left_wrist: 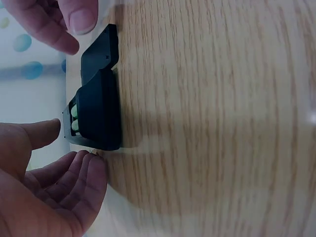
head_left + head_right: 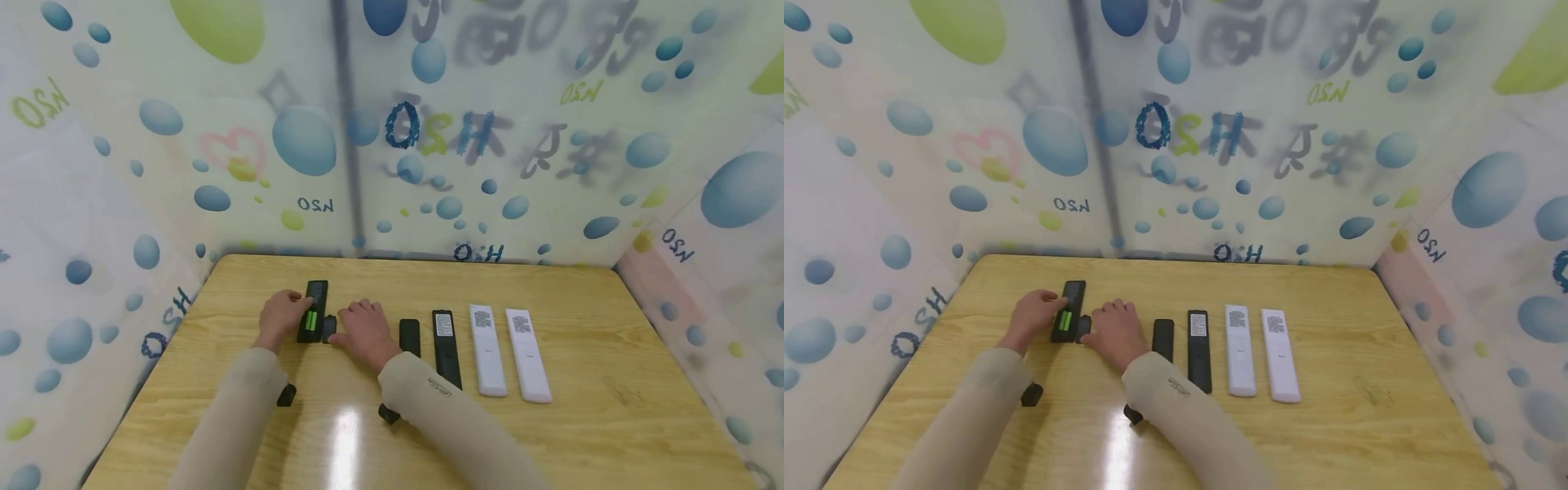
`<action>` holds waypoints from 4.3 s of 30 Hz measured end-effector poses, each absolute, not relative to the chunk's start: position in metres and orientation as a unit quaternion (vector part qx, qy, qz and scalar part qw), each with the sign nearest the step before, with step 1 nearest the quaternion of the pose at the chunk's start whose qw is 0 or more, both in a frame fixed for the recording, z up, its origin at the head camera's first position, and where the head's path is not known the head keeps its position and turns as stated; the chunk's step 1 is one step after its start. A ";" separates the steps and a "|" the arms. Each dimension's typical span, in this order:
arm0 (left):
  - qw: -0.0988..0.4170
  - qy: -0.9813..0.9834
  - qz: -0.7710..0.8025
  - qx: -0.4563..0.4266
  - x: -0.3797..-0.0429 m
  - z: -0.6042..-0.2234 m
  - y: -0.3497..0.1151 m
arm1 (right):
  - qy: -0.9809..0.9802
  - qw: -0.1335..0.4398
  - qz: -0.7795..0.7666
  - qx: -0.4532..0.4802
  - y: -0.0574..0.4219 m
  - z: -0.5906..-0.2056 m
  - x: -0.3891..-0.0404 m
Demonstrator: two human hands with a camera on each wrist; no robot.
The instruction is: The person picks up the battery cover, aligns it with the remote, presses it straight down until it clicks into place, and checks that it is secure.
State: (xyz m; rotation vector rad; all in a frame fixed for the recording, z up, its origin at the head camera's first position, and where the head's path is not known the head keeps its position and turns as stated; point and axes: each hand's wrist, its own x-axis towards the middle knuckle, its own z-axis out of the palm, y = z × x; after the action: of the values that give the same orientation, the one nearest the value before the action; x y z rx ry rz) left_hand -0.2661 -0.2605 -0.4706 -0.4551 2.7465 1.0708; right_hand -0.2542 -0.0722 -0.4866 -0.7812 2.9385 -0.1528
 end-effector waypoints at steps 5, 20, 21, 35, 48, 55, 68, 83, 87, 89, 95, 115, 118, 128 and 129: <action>0.081 0.930 0.322 -0.157 -0.272 -0.473 -0.255 | 0.965 0.053 -0.036 -0.253 -0.080 -0.489 -0.258; 0.091 0.920 0.322 -0.205 -0.278 -0.469 -0.241 | 0.964 0.080 -0.042 -0.251 -0.091 -0.484 -0.263; 0.092 0.919 0.324 -0.207 -0.278 -0.469 -0.241 | 0.964 0.082 -0.049 -0.250 -0.091 -0.483 -0.263; 0.093 0.859 0.452 -0.222 -0.273 -0.467 -0.245 | 0.959 0.068 -0.135 -0.241 -0.085 -0.479 -0.261; 0.072 0.846 0.501 -0.166 -0.272 -0.461 -0.243 | 0.953 0.012 -0.173 -0.247 -0.058 -0.462 -0.261; 0.085 0.816 0.553 -0.143 -0.268 -0.451 -0.228 | 0.957 0.006 -0.167 -0.239 -0.039 -0.454 -0.261; 0.112 0.801 0.584 -0.071 -0.257 -0.459 -0.191 | 0.950 -0.006 -0.185 -0.251 0.010 -0.445 -0.248; 0.131 0.776 0.615 -0.033 -0.241 -0.470 -0.162 | 0.951 -0.033 -0.190 -0.241 0.043 -0.443 -0.234; 0.131 0.772 0.621 -0.034 -0.239 -0.474 -0.158 | 0.944 -0.035 -0.206 -0.256 0.044 -0.446 -0.229; 0.133 0.770 0.623 -0.035 -0.238 -0.476 -0.157 | 0.938 -0.039 -0.211 -0.273 0.043 -0.448 -0.225; 0.137 0.765 0.628 -0.040 -0.237 -0.483 -0.155 | 0.926 -0.058 -0.212 -0.307 0.036 -0.457 -0.218; 0.140 0.759 0.635 -0.035 -0.234 -0.474 -0.159 | 0.935 -0.055 -0.183 -0.297 0.024 -0.465 -0.216; 0.134 0.762 0.633 -0.037 -0.236 -0.481 -0.159 | 0.940 -0.048 -0.169 -0.291 0.023 -0.466 -0.217; 0.138 0.758 0.636 -0.035 -0.237 -0.481 -0.159 | 0.945 -0.062 -0.144 -0.287 0.020 -0.466 -0.217; 0.139 0.758 0.637 -0.035 -0.237 -0.481 -0.159 | 0.946 -0.062 -0.141 -0.285 0.019 -0.467 -0.217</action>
State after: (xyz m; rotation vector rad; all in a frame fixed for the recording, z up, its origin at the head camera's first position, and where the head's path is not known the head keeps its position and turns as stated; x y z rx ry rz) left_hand -0.2370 -0.1591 -0.4806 -0.0998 2.1912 1.8408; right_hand -0.2172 0.0193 -0.4669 -0.9320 3.0950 -0.4603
